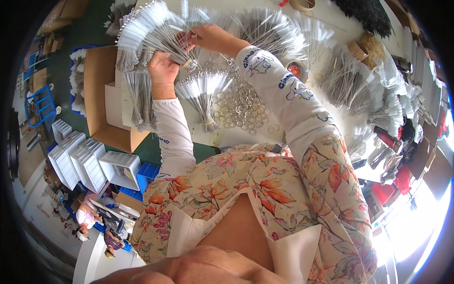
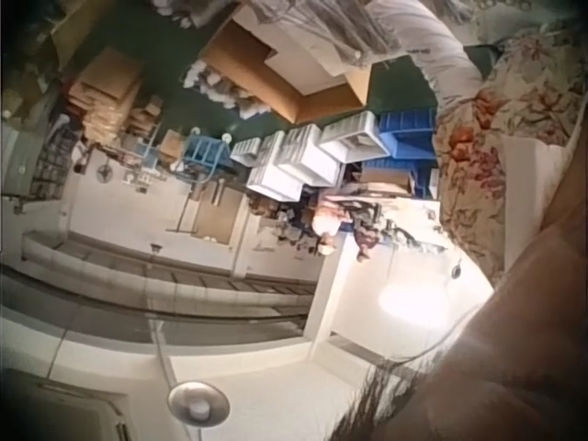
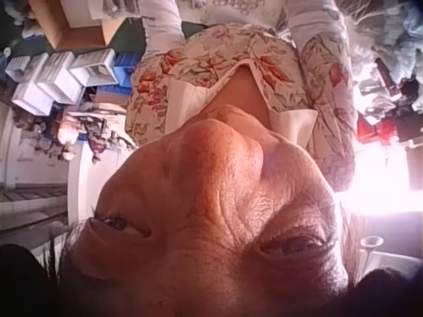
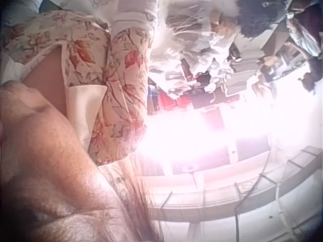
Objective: Bundling white and black bristle components with rubber bands and placing them into cardboard boxes.
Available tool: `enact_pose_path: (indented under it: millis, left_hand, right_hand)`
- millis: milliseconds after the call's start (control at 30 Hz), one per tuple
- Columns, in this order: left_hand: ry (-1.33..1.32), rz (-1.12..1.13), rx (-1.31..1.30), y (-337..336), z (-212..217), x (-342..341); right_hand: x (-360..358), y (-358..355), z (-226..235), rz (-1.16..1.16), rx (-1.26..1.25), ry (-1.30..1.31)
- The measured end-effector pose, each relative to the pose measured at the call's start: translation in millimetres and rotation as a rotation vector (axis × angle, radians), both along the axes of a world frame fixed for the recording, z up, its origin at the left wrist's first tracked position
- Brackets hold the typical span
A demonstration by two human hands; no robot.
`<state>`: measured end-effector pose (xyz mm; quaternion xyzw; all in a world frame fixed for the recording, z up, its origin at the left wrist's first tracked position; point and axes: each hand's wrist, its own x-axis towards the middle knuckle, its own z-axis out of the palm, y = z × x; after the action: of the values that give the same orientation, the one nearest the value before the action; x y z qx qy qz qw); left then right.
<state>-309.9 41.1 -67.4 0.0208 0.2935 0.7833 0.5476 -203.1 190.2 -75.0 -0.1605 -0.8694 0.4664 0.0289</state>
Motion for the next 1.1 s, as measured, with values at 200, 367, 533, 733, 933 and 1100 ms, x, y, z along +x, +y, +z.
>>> enact_pose_path:
  millis: [200,367,533,733,933,1100]
  left_hand:
    - [0.056,0.070,0.080,10,39,6]
    - [0.108,0.098,0.106,3,61,3]
    - [0.064,-0.040,0.179,-6,83,22]
    - [-0.201,-0.109,0.387,-7,88,45]
    - [-0.178,-0.090,0.285,-3,95,76]
    - [-0.206,-0.102,0.267,3,92,99]
  right_hand:
    - [-1,5,14,-0.101,0.082,0.362]
    - [2,-12,61,-0.144,-0.162,0.151]
    - [20,-33,85,-0.149,-0.428,0.269]
    - [49,-45,111,-0.268,-0.253,0.206]
    - [72,-55,102,-0.354,-0.027,0.222]
    - [90,-49,90,-0.463,0.167,0.184]
